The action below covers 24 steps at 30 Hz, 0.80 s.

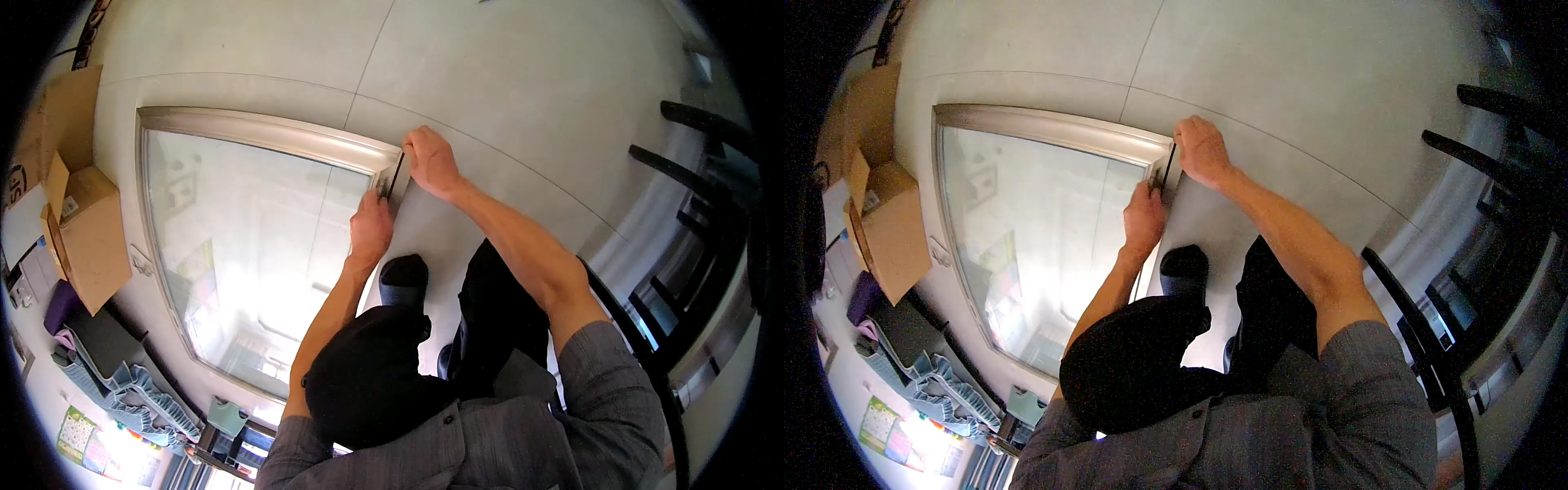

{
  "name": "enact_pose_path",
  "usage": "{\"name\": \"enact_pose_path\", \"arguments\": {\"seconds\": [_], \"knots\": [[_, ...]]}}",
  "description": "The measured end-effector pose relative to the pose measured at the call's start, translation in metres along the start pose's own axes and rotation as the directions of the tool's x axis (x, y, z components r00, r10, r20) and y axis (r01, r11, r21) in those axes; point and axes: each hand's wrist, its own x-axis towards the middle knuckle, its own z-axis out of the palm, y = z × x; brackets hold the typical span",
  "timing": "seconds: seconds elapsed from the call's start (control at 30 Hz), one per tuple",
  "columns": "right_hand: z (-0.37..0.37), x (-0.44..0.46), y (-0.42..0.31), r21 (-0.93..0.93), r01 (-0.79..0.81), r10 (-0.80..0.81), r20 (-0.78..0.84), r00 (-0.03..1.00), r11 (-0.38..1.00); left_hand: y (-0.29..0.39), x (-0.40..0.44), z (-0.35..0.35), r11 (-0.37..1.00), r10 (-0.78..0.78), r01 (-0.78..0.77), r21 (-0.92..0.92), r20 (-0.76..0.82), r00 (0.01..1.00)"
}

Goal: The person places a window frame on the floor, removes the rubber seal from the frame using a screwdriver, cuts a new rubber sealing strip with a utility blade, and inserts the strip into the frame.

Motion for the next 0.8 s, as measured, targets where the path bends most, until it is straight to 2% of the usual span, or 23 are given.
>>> {"name": "enact_pose_path", "arguments": {"seconds": [0.03, 0.1, 0.17, 0.2, 0.27, 0.4, 0.43, 0.47, 0.5, 0.57, 0.6, 0.67, 0.8], "knots": [[-0.003, 0.000, -0.001, -0.035, 0.063, -0.063, 0.011, 0.998, 0.997, 0.000, 0.000, 0.000, 1.000, -0.004, 0.004, 0.000, -0.002, 1.000], [-0.008, 0.007, -0.001, -0.062, 0.137, -0.136, 0.024, 0.990, 0.989, -0.001, 0.005, 0.000, 0.984, -0.169, 0.169, -0.048, -0.005, 0.986], [-0.011, 0.010, 0.006, -0.130, 0.337, -0.327, 0.096, 0.940, 0.932, 0.002, 0.008, 0.003, 0.988, -0.150, 0.149, -0.052, -0.035, 0.988], [-0.009, 0.006, 0.005, -0.124, 0.332, -0.321, 0.099, 0.942, 0.935, 0.003, 0.007, 0.003, 0.991, -0.123, 0.120, -0.052, -0.049, 0.991], [-0.004, 0.001, 0.004, 0.020, 0.019, -0.021, 0.089, 0.996, 1.000, 0.003, 0.006, 0.003, 0.991, -0.129, 0.126, -0.045, -0.054, 0.990], [-0.003, 0.002, 0.005, -0.040, 0.115, -0.116, -0.006, 0.993, 0.993, -0.003, 0.007, 0.011, 0.994, -0.105, 0.100, -0.046, -0.119, 0.987], [-0.013, 0.007, 0.006, -0.099, 0.306, -0.300, 0.064, 0.952, 0.947, -0.002, 0.006, 0.012, 0.994, -0.109, 0.104, -0.046, -0.117, 0.987], [-0.021, 0.017, 0.009, -0.144, 0.493, -0.474, 0.144, 0.868, 0.858, 0.000, 0.008, 0.012, 0.990, -0.140, 0.139, -0.022, -0.120, 0.983], [-0.028, 0.026, 0.011, -0.142, 0.495, -0.475, 0.150, 0.867, 0.857, 0.004, 0.009, 0.014, 0.984, -0.176, 0.177, 0.000, -0.119, 0.977], [-0.035, 0.040, 0.017, -0.036, 0.730, -0.669, 0.373, 0.643, 0.682, 0.005, 0.009, 0.016, 0.985, -0.172, 0.174, 0.003, -0.139, 0.975], [-0.038, 0.043, 0.015, -0.037, 0.730, -0.668, 0.374, 0.643, 0.682, 0.007, 0.010, 0.016, 0.986, -0.162, 0.165, 0.006, -0.162, 0.973], [-0.040, 0.052, 0.014, -0.009, 0.797, -0.745, 0.348, 0.569, 0.604, 0.005, 0.012, 0.018, 0.983, -0.178, 0.182, 0.007, -0.153, 0.972], [-0.045, 0.057, 0.017, -0.004, 0.828, -0.760, 0.394, 0.517, 0.561, 0.009, 0.011, 0.020, 0.975, -0.210, 0.219, 0.038, -0.160, 0.965]]}}
